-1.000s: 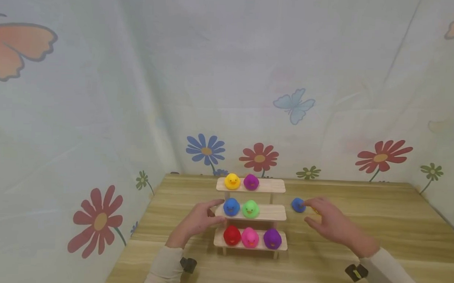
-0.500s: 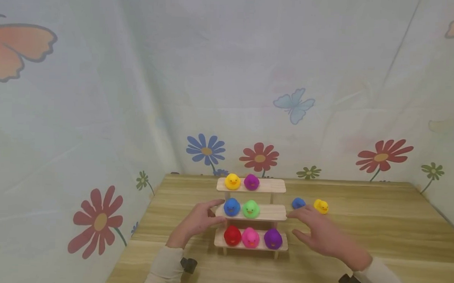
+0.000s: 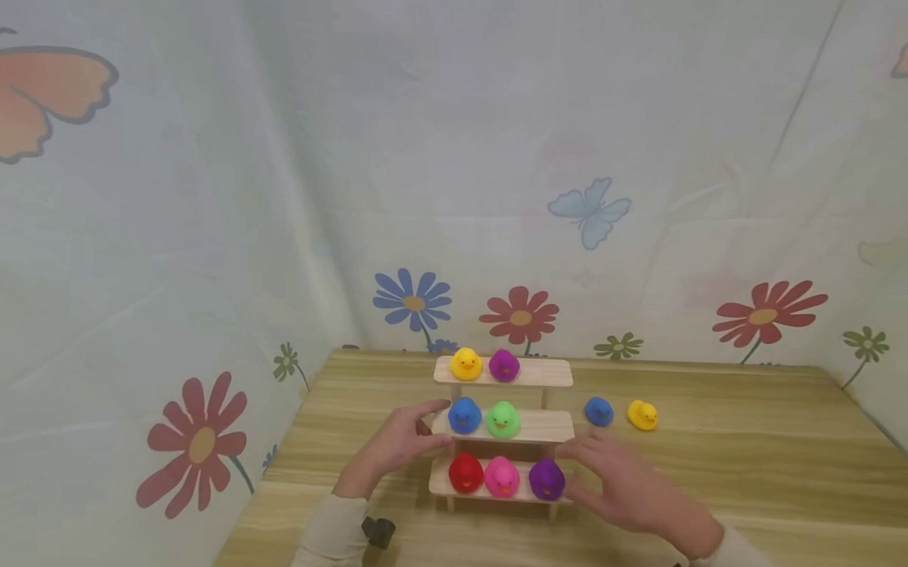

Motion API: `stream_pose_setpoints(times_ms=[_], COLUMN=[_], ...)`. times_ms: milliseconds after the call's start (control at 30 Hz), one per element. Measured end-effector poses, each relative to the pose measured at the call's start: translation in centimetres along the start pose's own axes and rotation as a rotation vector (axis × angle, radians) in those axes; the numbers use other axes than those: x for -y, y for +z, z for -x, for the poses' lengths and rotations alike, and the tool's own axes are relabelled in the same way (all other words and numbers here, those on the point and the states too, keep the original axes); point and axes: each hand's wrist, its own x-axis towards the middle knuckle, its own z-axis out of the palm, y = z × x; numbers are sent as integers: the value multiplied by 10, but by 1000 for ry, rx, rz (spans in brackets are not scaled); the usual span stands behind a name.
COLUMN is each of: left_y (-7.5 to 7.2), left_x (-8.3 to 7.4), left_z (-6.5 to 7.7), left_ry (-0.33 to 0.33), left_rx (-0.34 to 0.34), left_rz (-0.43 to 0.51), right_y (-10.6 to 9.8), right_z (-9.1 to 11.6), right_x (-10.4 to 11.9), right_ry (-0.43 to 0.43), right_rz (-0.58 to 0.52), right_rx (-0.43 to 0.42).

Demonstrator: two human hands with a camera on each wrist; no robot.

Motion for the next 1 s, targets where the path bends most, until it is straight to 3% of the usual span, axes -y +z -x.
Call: stream_pose_setpoints(times_ms=[167,567,1000], left_y=[0,0,0], left_x=[0,-1,-1], left_z=[0,1,1], left_ry=[7,4,2], left_rx=[-3,0,-2], left_rz=[-4,4,16], right_y=[8,23,31], right_z=[0,-3,-4], right_x=[1,-2,-3], right_ry=[16,-46,21], right_rz=[1,-8,-39], right_rx=[25,13,63])
